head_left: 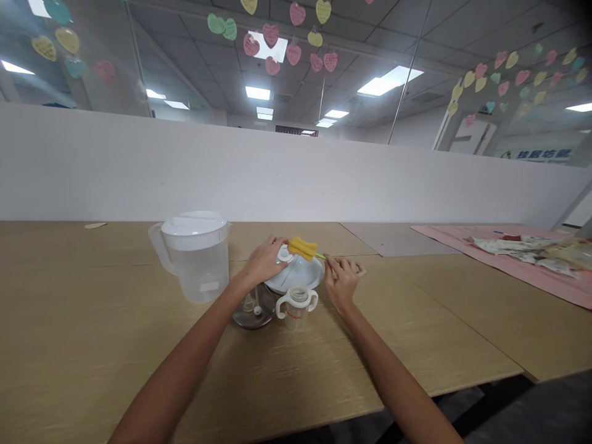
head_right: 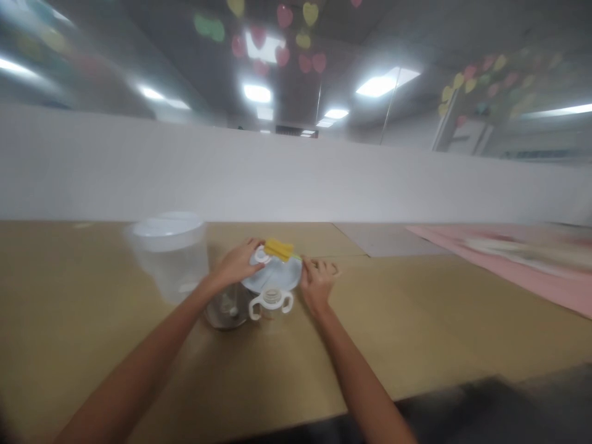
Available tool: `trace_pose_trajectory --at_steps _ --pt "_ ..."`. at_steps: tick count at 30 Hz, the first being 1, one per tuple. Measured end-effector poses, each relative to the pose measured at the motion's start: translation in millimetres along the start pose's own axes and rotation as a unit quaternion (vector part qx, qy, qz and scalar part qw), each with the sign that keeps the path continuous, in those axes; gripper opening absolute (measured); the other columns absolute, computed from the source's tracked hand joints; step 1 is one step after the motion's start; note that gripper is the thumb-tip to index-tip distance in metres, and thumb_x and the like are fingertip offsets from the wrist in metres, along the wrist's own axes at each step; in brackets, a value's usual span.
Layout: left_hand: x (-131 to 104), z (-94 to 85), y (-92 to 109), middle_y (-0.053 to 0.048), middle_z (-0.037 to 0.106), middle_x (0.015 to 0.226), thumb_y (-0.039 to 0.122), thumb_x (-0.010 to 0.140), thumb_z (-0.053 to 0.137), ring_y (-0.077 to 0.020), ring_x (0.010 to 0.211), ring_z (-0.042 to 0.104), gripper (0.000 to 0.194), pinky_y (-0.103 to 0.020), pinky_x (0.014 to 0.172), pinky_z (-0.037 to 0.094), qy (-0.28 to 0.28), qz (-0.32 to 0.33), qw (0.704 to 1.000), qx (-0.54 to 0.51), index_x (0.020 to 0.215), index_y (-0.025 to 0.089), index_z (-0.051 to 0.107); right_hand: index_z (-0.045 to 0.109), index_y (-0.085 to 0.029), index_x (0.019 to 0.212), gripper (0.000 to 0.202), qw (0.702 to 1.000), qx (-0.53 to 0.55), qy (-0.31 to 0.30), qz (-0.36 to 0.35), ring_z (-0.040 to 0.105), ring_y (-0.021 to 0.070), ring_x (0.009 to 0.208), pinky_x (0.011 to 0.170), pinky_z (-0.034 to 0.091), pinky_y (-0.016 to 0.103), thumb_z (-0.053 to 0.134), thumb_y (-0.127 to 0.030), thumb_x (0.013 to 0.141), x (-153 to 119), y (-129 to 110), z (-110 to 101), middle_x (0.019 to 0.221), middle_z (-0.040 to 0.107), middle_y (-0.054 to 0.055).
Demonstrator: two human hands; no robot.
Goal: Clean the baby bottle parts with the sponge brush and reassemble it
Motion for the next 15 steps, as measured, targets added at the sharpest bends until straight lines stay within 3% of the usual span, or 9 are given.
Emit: trace_pose_trajectory --at_steps 4,10,13,15 --pt "1 -3.7 -5 -0.005 0.057 0.110 0.027 0.074 0.056 -0.0206 0.101 0.055 0.036 -0.031 0.086 0.043 0.016 -0.025 0.998 -0.057 0.108 0.020 0.047 0.065 -0.024 0.098 0.025 0.999 -0.003 0.009 0.042 0.047 0.0160 0.074 0.083 0.021 0.036 0.043 -0.025 0.087 1 9 1 0.075 0.059 0.002" --pt "5 -5.3 -2 -0.003 0.060 0.109 0.028 0.072 0.060 -0.0159 0.097 0.058 0.040 -0.026 0.085 0.044 0.029 -0.032 0.987 -0.158 0.110 0.019 0.047 0.067 -0.022 0.092 0.024 0.998 0.052 -0.030 -0.032 0.048 0.0149 0.071 0.081 0.025 0.033 0.045 -0.025 0.084 -3 -2 2 0.072 0.059 0.002" --pt "4 -17.6 -6 -0.004 0.060 0.112 0.032 0.074 0.057 -0.0170 0.098 0.058 0.041 -0.027 0.084 0.044 0.024 -0.058 0.993 -0.101 0.113 0.020 0.048 0.068 -0.022 0.090 0.022 0.998 0.050 -0.015 -0.037 0.048 0.0152 0.072 0.081 0.026 0.034 0.048 -0.024 0.082 -3 -2 -2 0.071 0.059 0.002" --pt "1 -28.4 -12 -0.006 0.062 0.109 0.038 0.074 0.055 -0.0207 0.096 0.058 0.041 -0.029 0.082 0.044 -0.014 -0.089 0.996 -0.008 0.111 0.020 0.052 0.068 -0.022 0.088 0.021 0.998 0.044 -0.006 -0.037 0.049 0.0156 0.072 0.082 0.027 0.035 0.049 -0.024 0.081 -1 1 -3 0.070 0.059 0.002"
Point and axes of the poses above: each hand's wrist, its own x-axis towards the middle knuckle, its own z-axis out of the palm, y = z × x, the point moved 5 cm from there along x, towards the middle knuckle
